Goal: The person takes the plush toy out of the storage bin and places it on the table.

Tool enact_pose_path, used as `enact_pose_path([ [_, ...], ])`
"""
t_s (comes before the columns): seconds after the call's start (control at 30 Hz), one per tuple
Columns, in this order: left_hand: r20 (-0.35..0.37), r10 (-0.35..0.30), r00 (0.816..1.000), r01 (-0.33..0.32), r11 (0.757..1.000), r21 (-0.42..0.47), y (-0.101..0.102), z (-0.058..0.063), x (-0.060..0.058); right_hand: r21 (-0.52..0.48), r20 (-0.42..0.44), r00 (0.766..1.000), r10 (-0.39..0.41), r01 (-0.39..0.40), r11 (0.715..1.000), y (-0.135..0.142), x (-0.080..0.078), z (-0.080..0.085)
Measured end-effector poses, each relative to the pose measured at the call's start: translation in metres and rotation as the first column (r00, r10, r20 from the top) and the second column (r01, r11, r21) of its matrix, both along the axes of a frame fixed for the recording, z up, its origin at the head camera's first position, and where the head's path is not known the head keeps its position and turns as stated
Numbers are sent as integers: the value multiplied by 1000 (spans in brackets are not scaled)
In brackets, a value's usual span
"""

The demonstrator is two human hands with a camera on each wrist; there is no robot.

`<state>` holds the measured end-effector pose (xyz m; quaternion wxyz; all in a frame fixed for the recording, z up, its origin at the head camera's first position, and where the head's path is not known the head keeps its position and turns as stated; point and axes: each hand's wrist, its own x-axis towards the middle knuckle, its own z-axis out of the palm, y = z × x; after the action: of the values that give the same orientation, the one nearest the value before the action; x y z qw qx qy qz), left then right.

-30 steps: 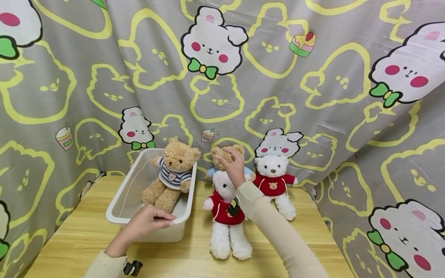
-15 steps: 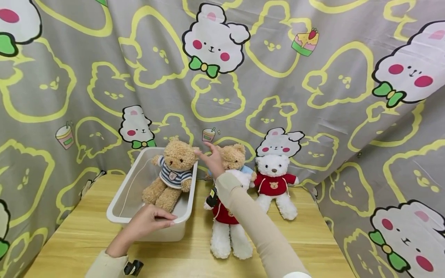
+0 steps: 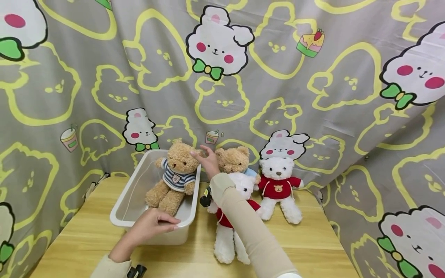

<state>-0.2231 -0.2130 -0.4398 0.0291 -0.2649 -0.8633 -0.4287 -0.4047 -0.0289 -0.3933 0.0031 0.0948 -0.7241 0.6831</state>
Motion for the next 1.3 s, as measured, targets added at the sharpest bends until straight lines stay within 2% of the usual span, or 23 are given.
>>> enact_pose_path([
  [0.5, -29, -14, 999, 15, 1000, 16, 1, -2, 2, -82, 41, 999, -9, 13, 997, -14, -12, -10],
  [0.87, -39, -7, 999, 8, 1000, 24, 0, -2, 4, -76, 70, 998, 4, 1, 997, -21, -13, 0],
  [1.2, -71, -19, 997, 21, 1000, 23, 0, -4, 2, -24, 107, 994, 2, 0, 1000, -32, -19, -4],
  [1.3, -56, -21, 998, 23, 999, 29, 0, -5, 1, 40, 125, 992, 5, -10, 999, -36, -23, -8],
])
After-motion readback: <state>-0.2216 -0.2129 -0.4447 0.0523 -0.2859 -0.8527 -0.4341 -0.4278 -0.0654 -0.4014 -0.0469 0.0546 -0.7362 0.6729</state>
